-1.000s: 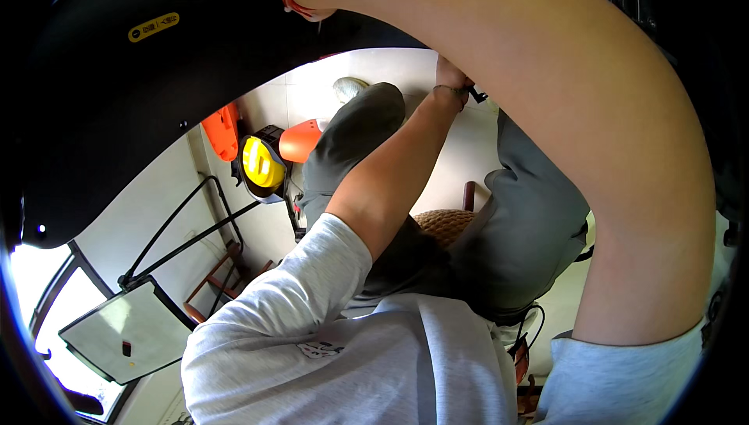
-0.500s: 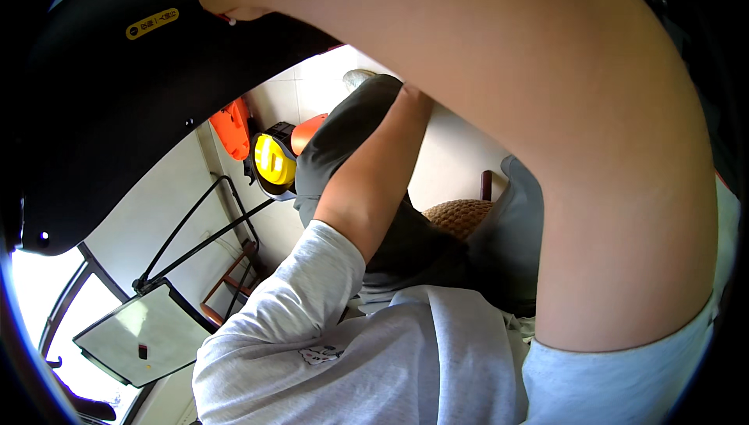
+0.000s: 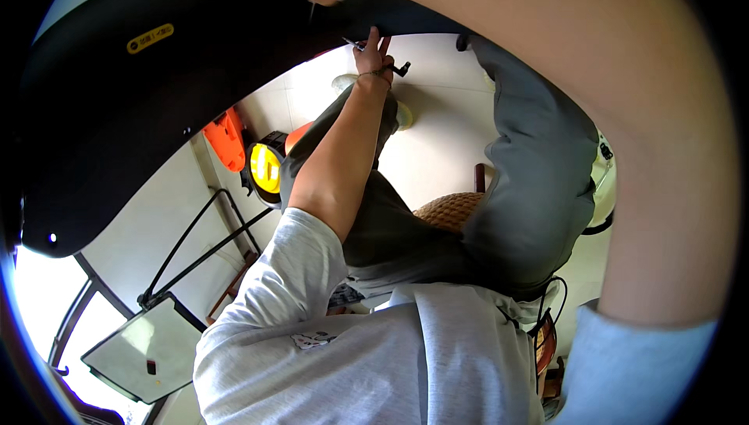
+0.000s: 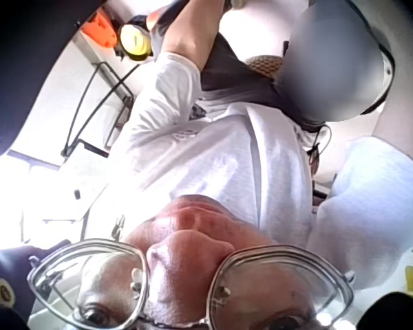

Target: The person uses a screwdriver to remove screws from the inner plastic fairing of a scooter, then removes the fairing panel to reveal the battery compartment, and finally reconnects a cable inside the battery area.

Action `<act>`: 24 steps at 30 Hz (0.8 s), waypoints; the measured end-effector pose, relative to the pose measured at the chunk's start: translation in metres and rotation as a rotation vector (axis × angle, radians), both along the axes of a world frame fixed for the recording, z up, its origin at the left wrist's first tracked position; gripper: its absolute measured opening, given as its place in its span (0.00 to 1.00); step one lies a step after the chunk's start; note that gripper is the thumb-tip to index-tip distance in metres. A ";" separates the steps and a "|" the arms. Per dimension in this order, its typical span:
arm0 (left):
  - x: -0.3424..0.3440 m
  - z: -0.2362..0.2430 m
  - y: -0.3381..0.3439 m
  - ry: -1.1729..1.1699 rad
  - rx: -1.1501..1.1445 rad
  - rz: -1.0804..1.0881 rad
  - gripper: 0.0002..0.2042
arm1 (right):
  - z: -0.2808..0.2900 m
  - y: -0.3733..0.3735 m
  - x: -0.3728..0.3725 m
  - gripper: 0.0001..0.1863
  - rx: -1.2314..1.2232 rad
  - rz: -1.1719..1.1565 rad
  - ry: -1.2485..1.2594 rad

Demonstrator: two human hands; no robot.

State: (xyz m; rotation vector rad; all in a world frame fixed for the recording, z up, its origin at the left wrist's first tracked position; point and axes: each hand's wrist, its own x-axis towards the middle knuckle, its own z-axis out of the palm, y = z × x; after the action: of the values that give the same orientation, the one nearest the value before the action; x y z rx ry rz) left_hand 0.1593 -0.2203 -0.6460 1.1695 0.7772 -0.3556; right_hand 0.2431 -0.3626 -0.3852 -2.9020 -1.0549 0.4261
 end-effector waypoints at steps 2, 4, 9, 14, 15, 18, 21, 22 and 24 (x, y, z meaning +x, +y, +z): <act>0.000 -0.008 -0.004 -0.054 -0.049 -0.028 0.19 | -0.009 -0.004 -0.012 0.10 -0.012 -0.014 -0.053; -0.002 -0.013 0.000 -0.083 -0.065 -0.018 0.18 | -0.018 0.006 -0.024 0.11 -0.024 -0.064 -0.017; -0.003 -0.012 -0.014 -0.093 -0.109 -0.013 0.15 | -0.056 -0.016 -0.047 0.12 0.131 -0.266 -0.039; -0.020 -0.009 -0.025 -0.109 -0.087 0.021 0.15 | -0.078 -0.028 -0.064 0.12 0.232 -0.402 -0.016; -0.016 -0.010 -0.028 -0.106 -0.083 0.052 0.15 | -0.082 -0.027 -0.069 0.12 0.240 -0.421 0.021; -0.011 -0.016 -0.021 -0.092 -0.057 0.001 0.15 | -0.086 -0.026 -0.074 0.11 0.275 -0.490 0.045; -0.018 -0.021 -0.035 -0.212 -0.231 0.164 0.13 | -0.119 -0.006 -0.099 0.12 0.362 -0.619 0.034; -0.018 -0.024 -0.035 -0.216 -0.238 0.165 0.13 | -0.124 0.008 -0.110 0.14 0.381 -0.698 0.072; -0.020 -0.025 -0.033 -0.197 -0.205 0.145 0.14 | -0.121 0.019 -0.116 0.15 0.353 -0.779 0.175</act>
State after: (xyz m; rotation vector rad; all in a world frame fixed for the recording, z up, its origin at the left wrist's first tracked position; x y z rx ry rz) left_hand 0.1395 -0.2536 -0.6713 0.9339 0.6334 -0.1907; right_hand 0.1271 -0.3433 -0.5061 -2.6066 0.0609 0.3819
